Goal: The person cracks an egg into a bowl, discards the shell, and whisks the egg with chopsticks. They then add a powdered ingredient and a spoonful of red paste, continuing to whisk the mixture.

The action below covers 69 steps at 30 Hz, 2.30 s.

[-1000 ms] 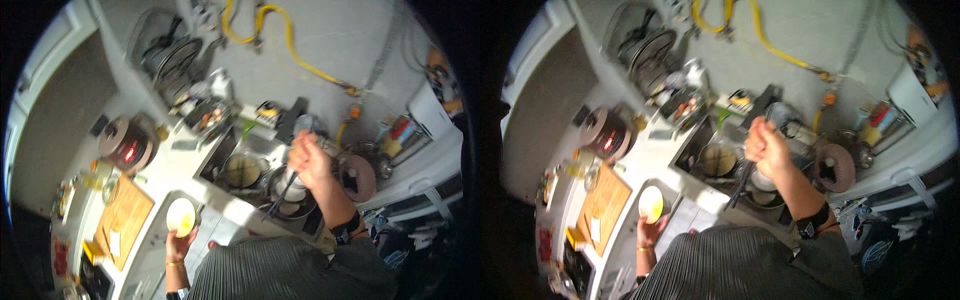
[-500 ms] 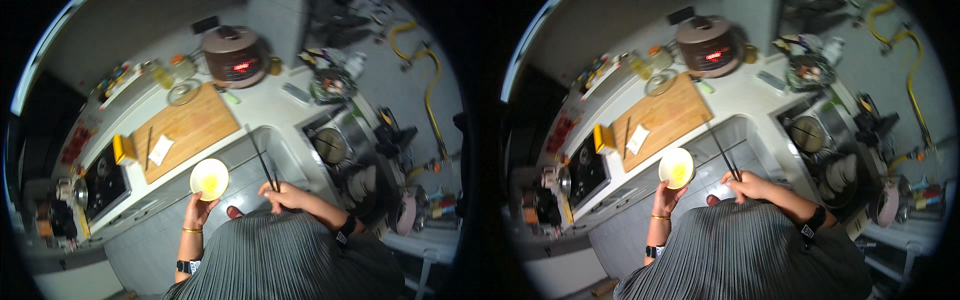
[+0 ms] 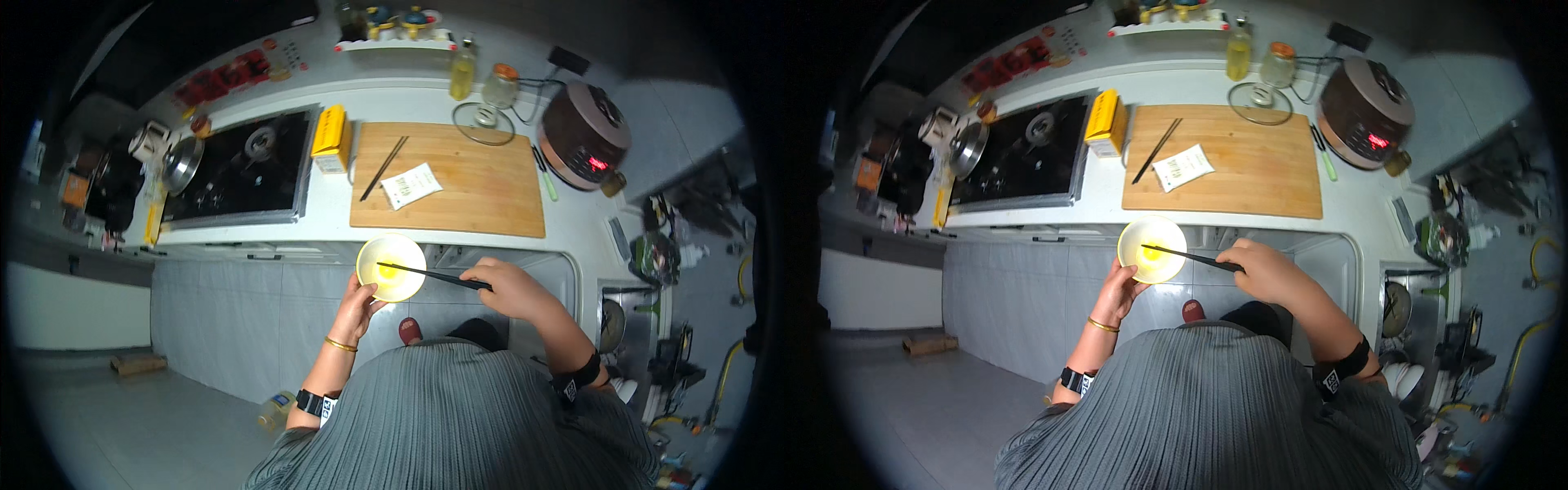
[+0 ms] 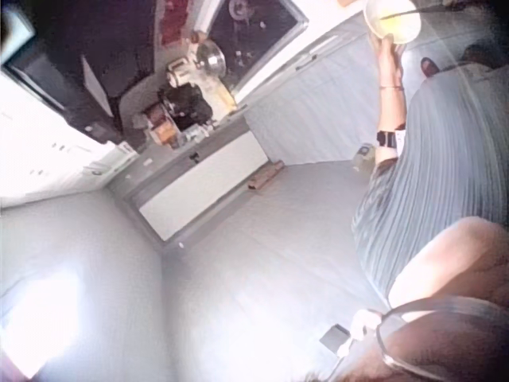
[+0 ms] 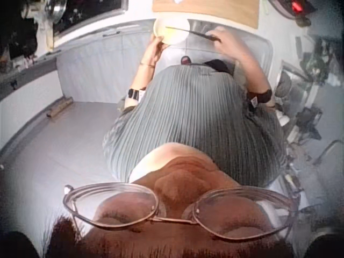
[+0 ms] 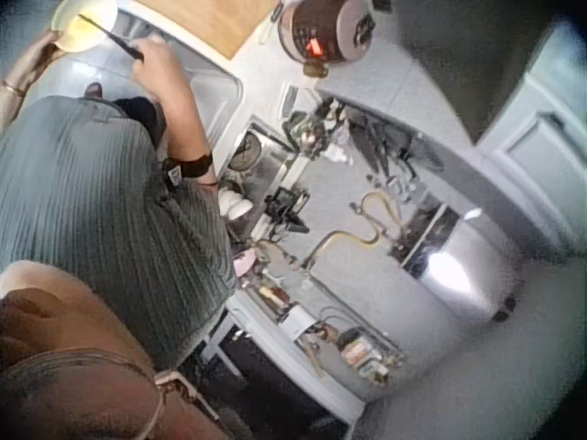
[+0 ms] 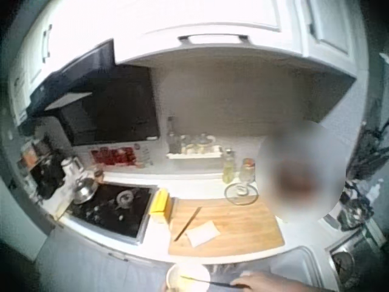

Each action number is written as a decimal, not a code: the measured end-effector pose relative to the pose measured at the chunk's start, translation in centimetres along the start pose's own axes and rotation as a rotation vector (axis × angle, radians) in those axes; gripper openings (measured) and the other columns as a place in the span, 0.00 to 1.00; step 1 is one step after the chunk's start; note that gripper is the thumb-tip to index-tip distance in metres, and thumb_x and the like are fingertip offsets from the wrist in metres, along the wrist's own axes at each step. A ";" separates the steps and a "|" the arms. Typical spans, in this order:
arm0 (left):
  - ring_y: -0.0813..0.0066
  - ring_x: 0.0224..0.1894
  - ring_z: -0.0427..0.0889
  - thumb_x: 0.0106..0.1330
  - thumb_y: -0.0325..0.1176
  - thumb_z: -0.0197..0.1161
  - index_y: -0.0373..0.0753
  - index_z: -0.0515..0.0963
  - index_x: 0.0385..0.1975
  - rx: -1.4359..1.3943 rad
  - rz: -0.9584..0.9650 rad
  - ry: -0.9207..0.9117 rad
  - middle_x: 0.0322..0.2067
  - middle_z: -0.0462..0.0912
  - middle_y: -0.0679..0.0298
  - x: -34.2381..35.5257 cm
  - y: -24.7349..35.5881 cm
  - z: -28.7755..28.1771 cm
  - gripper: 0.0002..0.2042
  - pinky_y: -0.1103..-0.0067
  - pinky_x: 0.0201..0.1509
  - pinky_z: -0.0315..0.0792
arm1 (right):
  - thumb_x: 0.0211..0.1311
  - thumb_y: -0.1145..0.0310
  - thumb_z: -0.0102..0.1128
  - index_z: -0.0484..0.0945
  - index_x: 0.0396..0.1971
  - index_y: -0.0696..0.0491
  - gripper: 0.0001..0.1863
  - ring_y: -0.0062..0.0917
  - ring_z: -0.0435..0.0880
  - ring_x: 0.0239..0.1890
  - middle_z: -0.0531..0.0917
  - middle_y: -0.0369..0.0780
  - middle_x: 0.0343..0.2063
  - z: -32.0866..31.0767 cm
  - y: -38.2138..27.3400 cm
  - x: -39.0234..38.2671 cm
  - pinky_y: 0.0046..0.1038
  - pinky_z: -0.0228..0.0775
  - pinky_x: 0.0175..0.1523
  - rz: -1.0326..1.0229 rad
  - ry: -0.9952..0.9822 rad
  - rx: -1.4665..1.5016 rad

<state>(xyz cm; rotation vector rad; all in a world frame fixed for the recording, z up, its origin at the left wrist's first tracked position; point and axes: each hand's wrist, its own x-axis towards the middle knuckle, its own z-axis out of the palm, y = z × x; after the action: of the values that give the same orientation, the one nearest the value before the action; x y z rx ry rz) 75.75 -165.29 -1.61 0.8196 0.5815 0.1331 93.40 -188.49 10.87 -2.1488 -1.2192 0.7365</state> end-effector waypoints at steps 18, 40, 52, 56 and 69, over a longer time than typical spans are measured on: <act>0.69 0.50 0.76 0.64 0.32 0.52 0.37 0.55 0.61 -0.267 0.138 0.179 0.51 0.71 0.57 3.1 4.9 -5.1 0.25 0.72 0.49 0.77 | 0.59 0.73 0.57 0.79 0.32 0.60 0.07 0.20 0.74 0.27 0.76 0.38 0.26 1.5 -4.8 20.0 0.20 0.66 0.33 -0.410 -0.045 0.440; 0.61 0.51 0.77 0.66 0.30 0.52 0.34 0.54 0.61 -0.246 0.133 0.142 0.52 0.71 0.52 5.9 15.0 -16.2 0.25 0.69 0.50 0.78 | 0.60 0.73 0.55 0.80 0.32 0.63 0.09 0.21 0.81 0.29 0.81 0.42 0.28 4.5 -9.1 31.9 0.20 0.75 0.36 -0.108 -0.187 0.776; 0.65 0.47 0.80 0.65 0.30 0.52 0.34 0.56 0.59 -0.109 0.066 0.096 0.48 0.73 0.53 3.9 21.9 -25.3 0.24 0.70 0.46 0.80 | 0.61 0.72 0.55 0.81 0.30 0.62 0.09 0.24 0.81 0.32 0.80 0.42 0.28 12.6 -13.9 33.9 0.22 0.75 0.39 -0.193 0.045 0.492; 0.65 0.48 0.80 0.65 0.29 0.52 0.35 0.56 0.59 -0.118 0.018 0.116 0.46 0.74 0.54 3.3 22.3 -27.0 0.24 0.71 0.46 0.80 | 0.63 0.70 0.54 0.80 0.30 0.63 0.11 0.25 0.82 0.32 0.80 0.41 0.29 14.9 -14.2 33.7 0.23 0.75 0.39 -0.089 -0.035 0.769; 0.62 0.49 0.79 0.65 0.29 0.52 0.35 0.58 0.57 -0.110 -0.005 0.097 0.49 0.73 0.51 2.3 22.7 -30.3 0.21 0.70 0.47 0.80 | 0.63 0.70 0.55 0.79 0.32 0.62 0.11 0.23 0.81 0.33 0.80 0.41 0.29 18.0 -15.7 34.4 0.23 0.76 0.39 0.004 -0.045 0.883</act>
<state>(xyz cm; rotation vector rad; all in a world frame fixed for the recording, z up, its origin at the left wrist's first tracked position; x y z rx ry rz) 63.87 -129.31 -2.48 0.7077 0.6622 0.1996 86.91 -147.87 2.86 -1.4001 -0.6953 1.0738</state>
